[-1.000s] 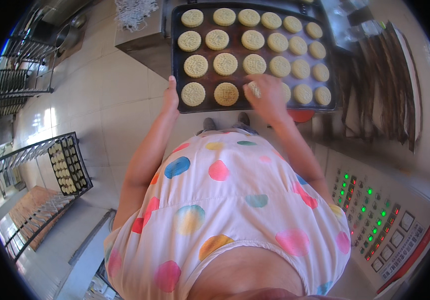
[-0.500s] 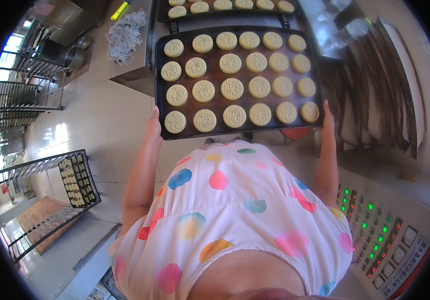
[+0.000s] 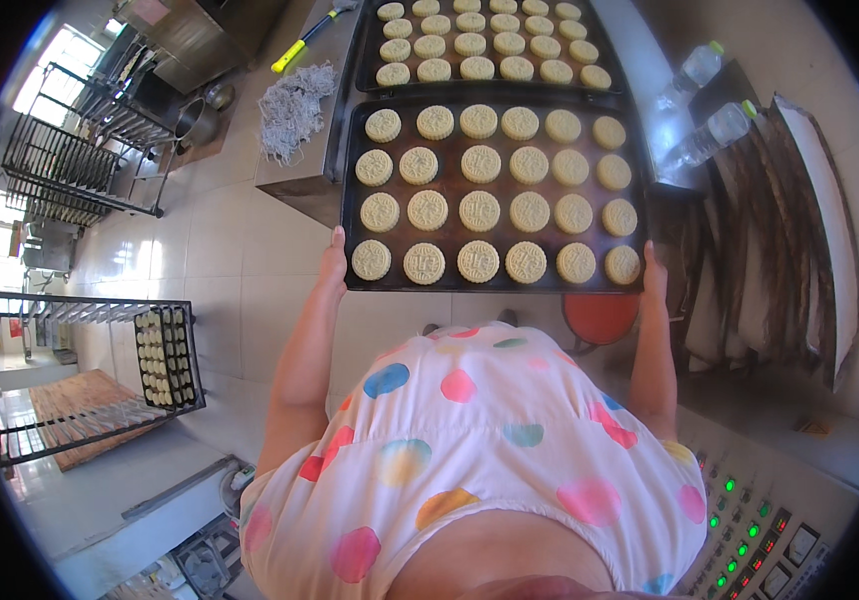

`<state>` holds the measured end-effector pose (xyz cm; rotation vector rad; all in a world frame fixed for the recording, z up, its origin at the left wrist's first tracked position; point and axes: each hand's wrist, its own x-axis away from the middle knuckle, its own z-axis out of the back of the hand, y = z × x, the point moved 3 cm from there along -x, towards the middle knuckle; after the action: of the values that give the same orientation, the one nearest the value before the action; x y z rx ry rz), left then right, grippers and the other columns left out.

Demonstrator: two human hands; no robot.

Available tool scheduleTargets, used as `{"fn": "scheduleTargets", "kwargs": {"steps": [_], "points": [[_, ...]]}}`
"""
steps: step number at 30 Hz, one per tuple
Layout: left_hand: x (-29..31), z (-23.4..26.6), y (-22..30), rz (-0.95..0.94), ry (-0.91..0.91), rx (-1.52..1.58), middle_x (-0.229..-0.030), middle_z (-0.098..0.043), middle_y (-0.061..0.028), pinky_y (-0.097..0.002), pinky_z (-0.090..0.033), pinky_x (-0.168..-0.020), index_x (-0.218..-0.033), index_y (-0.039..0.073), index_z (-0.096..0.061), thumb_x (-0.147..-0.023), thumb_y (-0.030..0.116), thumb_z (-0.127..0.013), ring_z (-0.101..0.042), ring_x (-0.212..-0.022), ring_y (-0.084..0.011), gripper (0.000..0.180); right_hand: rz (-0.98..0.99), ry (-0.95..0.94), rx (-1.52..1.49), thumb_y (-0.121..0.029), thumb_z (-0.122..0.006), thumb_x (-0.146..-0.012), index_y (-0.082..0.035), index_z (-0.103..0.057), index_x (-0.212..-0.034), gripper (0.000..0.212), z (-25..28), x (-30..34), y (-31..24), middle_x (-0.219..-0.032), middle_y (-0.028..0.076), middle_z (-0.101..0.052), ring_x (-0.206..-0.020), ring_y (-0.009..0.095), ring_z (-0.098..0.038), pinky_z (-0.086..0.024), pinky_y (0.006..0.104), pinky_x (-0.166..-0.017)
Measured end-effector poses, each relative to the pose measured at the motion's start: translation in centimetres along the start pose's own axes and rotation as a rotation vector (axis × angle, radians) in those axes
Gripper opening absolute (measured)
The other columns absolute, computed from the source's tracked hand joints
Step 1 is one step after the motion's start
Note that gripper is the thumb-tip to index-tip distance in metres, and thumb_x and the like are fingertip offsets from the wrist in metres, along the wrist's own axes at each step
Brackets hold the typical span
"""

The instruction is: The person moves a tray of mooncakes from a work table to a rolling rack, then returns to pick up another tray and repeat the process.

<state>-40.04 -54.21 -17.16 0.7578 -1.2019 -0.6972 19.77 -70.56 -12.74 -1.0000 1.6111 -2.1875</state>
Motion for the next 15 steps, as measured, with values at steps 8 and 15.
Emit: {"fn": "scheduleTargets", "kwargs": {"steps": [8,15], "points": [[1.0,-0.8,1.0,-0.015,-0.004,-0.038,-0.108,-0.058,-0.0167,-0.0335,-0.041,-0.086,-0.114,-0.010,-0.049,-0.088,0.057,-0.039,-0.054,-0.099,-0.0222,0.073,-0.041,-0.005,-0.096,-0.044,-0.065,-0.078,0.009,-0.052,-0.116,0.066,1.0,-0.7,1.1,-0.112,0.014,-0.056,-0.100,0.022,-0.053,-0.041,0.0324,-0.086],[0.7,-1.8,1.3,-0.068,-0.089,0.057,-0.102,-0.060,-0.0164,-0.0327,-0.042,-0.083,-0.111,-0.010,-0.052,-0.089,0.055,-0.039,-0.055,-0.094,-0.0217,0.070,0.022,0.038,-0.191,-0.039,-0.068,-0.077,0.012,-0.054,-0.108,0.061,1.3,-0.4,0.8,-0.102,0.015,-0.060,-0.085,0.024,-0.058,-0.048,0.0349,-0.075]]}}
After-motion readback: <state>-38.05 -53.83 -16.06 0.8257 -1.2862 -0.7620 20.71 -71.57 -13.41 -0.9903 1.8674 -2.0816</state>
